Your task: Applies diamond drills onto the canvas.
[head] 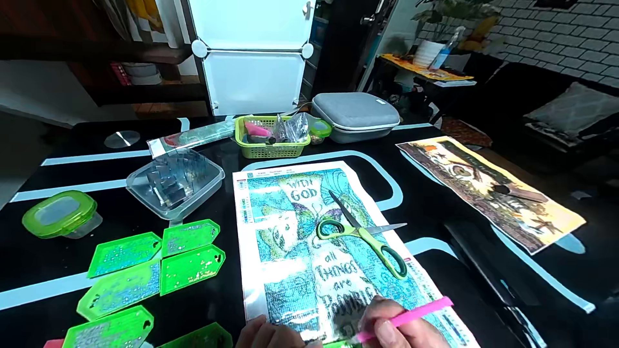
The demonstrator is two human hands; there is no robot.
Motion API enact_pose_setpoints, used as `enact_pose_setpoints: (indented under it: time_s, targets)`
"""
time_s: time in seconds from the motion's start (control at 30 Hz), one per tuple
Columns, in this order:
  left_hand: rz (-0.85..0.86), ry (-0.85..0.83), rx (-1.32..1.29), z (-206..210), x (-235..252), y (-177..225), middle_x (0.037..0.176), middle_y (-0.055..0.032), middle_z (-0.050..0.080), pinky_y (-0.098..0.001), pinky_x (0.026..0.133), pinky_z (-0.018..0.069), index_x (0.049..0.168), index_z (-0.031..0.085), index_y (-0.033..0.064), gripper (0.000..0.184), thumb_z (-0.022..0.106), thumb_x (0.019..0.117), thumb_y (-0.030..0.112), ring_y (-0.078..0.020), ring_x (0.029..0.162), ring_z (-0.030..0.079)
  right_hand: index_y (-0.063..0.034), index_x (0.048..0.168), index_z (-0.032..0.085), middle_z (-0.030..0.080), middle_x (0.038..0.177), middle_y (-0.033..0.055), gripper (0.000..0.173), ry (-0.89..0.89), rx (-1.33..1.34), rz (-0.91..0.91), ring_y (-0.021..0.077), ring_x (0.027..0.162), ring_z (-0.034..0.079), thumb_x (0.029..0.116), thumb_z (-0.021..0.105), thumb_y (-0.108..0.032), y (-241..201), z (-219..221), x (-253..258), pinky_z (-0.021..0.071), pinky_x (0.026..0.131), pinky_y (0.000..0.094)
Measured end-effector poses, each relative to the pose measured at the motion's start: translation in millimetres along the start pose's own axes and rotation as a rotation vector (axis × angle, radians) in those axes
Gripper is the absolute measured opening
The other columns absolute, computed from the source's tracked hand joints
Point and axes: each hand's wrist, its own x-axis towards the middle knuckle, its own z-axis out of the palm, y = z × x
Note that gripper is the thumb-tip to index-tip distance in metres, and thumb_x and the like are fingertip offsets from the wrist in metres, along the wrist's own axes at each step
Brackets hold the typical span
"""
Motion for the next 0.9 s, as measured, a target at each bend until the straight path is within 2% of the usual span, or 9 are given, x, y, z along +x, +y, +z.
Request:
enact_pose_setpoints:
  time_s: [0.07,0.17,0.47,0.67,0.9]
  targets:
    - [-0.008,0.005,0.000,0.7,0.5,0.4,0.104,-0.0127,0.073,-0.0532,0.101,0.0449,0.119,0.076,0.0139,0.042,0.077,0.0873,0.042,-0.0314,0.099,0.067,-0.0037,0.101,0.062,0.068,0.084,0.0035,0.031,-0.004,-0.106,-0.009,0.0010,0.077,0.065,0.1118,0.045,-0.027,-0.5,8.3,-1.8,0.0549,0.071,0.0200]
    - [-0.020,0.009,-0.008,0.7,0.7,0.6,0.104,-0.0119,0.073,-0.0524,0.100,0.0453,0.117,0.077,0.0139,0.042,0.079,0.0854,0.042,-0.0314,0.098,0.067,0.0020,0.096,0.060,0.064,0.078,0.0123,0.035,-0.028,-0.201,-0.058,0.0083,0.074,0.066,0.1115,0.046,-0.026,4.0,13.5,-3.5,0.0545,0.070,0.0223]
    - [-0.048,-0.016,-0.006,-1.2,1.8,2.2,0.103,-0.0105,0.072,-0.0506,0.100,0.0445,0.116,0.077,0.0153,0.041,0.079,0.0849,0.042,-0.0301,0.099,0.066,0.0016,0.093,0.062,0.063,0.076,0.0133,0.035,-0.072,-0.232,-0.080,0.0110,0.073,0.064,0.1112,0.046,-0.024,6.1,13.4,-3.6,0.0519,0.068,0.0222]
    - [-0.051,-0.006,-0.010,-0.9,1.6,2.6,0.102,-0.0097,0.073,-0.0510,0.100,0.0441,0.116,0.077,0.0157,0.041,0.080,0.0840,0.042,-0.0298,0.099,0.066,0.0004,0.092,0.061,0.063,0.076,0.0114,0.035,-0.022,-0.279,-0.067,0.0081,0.072,0.064,0.1112,0.047,-0.025,5.4,14.0,-3.6,0.0519,0.067,0.0195]
    - [-0.049,-0.009,-0.001,-0.3,1.3,1.8,0.103,-0.0090,0.073,-0.0500,0.099,0.0435,0.116,0.077,0.0162,0.042,0.079,0.0841,0.043,-0.0291,0.099,0.066,0.0004,0.091,0.061,0.063,0.076,0.0117,0.035,-0.046,-0.297,-0.074,0.0085,0.073,0.063,0.1111,0.047,-0.024,4.6,14.3,-3.0,0.0511,0.068,0.0192]
